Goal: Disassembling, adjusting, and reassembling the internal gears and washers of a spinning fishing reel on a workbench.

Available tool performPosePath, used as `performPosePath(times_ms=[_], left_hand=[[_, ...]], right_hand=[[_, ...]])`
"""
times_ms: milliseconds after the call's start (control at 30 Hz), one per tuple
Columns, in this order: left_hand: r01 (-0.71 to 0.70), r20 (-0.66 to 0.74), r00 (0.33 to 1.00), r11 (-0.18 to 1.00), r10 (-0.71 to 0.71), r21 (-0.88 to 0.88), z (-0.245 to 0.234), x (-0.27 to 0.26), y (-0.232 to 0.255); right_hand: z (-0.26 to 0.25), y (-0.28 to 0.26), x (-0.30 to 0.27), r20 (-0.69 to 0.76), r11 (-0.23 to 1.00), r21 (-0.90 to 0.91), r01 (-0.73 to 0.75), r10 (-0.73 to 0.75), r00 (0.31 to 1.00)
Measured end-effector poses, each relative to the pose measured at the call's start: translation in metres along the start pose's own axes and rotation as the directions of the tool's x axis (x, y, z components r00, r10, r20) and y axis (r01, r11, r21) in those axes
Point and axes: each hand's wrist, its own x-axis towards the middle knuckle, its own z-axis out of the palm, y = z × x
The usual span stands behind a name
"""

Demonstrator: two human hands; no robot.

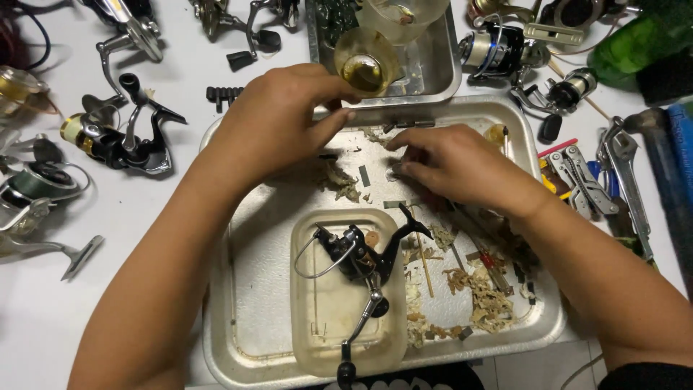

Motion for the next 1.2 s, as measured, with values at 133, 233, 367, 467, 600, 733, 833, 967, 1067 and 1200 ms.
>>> performPosePath(times_ms=[133,233,367,467,600,733,833,967,1067,1200], left_hand=[[0.016,-0.035,0.999,0.999,-0.015,0.034,-0.003,-0.012,0.004],[0.001,-0.054,0.999,1.000,-0.002,-0.015,-0.002,-0.022,0.003],[-0.072,-0.045,0.996,0.997,0.074,0.035,0.008,-0.035,-0.005],[-0.059,-0.093,0.993,0.993,0.069,0.106,0.011,-0.042,-0.009],[-0.004,-0.176,0.984,1.000,0.008,0.025,0.008,-0.041,-0.010],[0.001,-0.208,0.978,1.000,-0.008,-0.031,0.004,-0.038,-0.008],[0.002,-0.224,0.975,1.000,-0.004,-0.009,0.002,-0.038,-0.009],[0.022,-0.137,0.990,1.000,-0.020,0.019,-0.026,-0.042,-0.004],[0.172,0.073,0.982,0.984,-0.175,0.048,-0.046,-0.050,-0.002],[0.449,0.314,0.816,0.874,-0.486,0.185,-0.049,-0.059,-0.006]], right_hand=[[0.011,0.007,0.006,-0.081,0.970,-0.134,0.204,-0.216,0.973],[0.010,0.007,0.008,-0.069,0.949,-0.217,0.228,-0.248,0.966],[0.003,0.003,0.006,-0.153,0.948,-0.276,0.157,-0.205,0.967],[-0.004,-0.008,0.011,-0.176,0.933,-0.271,0.237,-0.290,0.941],[0.002,-0.021,0.025,-0.116,0.871,-0.189,0.454,-0.479,0.870],[0.016,-0.031,0.045,0.073,0.889,-0.236,0.393,-0.387,0.919],[0.026,-0.033,0.052,0.140,0.905,-0.217,0.365,-0.341,0.929],[0.018,-0.032,0.047,0.145,0.914,-0.168,0.369,-0.347,0.926],[0.004,-0.024,0.034,0.123,0.913,-0.117,0.392,-0.378,0.918],[-0.006,-0.006,0.015,0.099,0.942,-0.156,0.297,-0.284,0.954]])
